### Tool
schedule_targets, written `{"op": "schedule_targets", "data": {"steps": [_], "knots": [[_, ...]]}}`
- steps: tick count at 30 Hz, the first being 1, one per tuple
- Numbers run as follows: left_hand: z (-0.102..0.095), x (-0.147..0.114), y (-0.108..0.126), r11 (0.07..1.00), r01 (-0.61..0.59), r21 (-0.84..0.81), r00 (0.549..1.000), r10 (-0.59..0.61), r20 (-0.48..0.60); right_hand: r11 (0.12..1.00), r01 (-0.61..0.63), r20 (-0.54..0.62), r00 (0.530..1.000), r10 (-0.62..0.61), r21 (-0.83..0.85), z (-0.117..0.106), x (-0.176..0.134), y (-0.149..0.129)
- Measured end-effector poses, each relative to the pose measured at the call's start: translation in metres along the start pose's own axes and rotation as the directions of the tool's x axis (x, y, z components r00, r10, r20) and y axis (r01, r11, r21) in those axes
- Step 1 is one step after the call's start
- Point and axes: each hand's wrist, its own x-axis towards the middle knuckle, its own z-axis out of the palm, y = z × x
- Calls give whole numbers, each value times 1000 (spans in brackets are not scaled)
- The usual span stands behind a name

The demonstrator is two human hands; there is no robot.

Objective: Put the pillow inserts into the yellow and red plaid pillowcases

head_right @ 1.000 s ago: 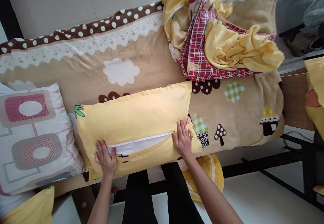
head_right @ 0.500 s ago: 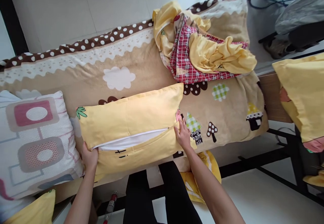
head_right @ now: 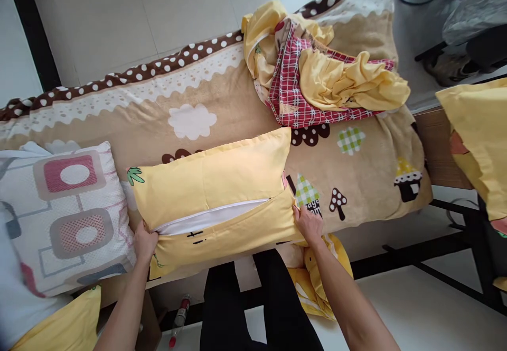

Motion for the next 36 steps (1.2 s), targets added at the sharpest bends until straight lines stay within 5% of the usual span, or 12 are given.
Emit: {"op": "schedule_targets", "data": {"steps": [3,5,8,10,11,13,17,20,26,30,33,36], "knots": [[-13,-13,0,974,-223,22,963,224,-147,1000,-11,-188,982,10,-3,-20,8,-19],[-16,-35,1,882,-468,49,853,466,-234,991,79,-322,946,-40,110,-39,2,-44],[-10,-72,11,643,-766,19,641,765,-61,841,478,-328,861,-390,254,-68,-24,-98],[-1,-88,24,541,-841,-30,533,836,128,667,690,-211,723,-658,282,-81,-42,-137],[3,-91,30,531,-847,-33,515,833,203,602,749,-132,650,-748,278,-84,-48,-154],[8,-89,39,560,-829,-2,528,784,327,552,796,33,563,-826,246,-87,-52,-179],[-2,-62,30,650,-748,138,619,606,499,600,776,207,566,-798,195,-85,-33,-178],[-21,-43,7,679,-704,205,670,542,507,632,755,96,626,-774,172,-90,-16,-149],[-49,-36,-18,657,-754,7,606,692,393,607,768,-93,632,-769,204,-106,-19,-117],[-40,-29,-15,663,-741,111,668,709,224,675,693,-229,720,-655,252,-104,-21,-112],[-26,-25,-7,690,-676,258,737,637,225,819,521,-350,834,-427,242,-96,-15,-102],[-20,-34,8,706,-625,333,781,574,247,847,364,-310,917,-252,387,-91,-11,-89]]}}
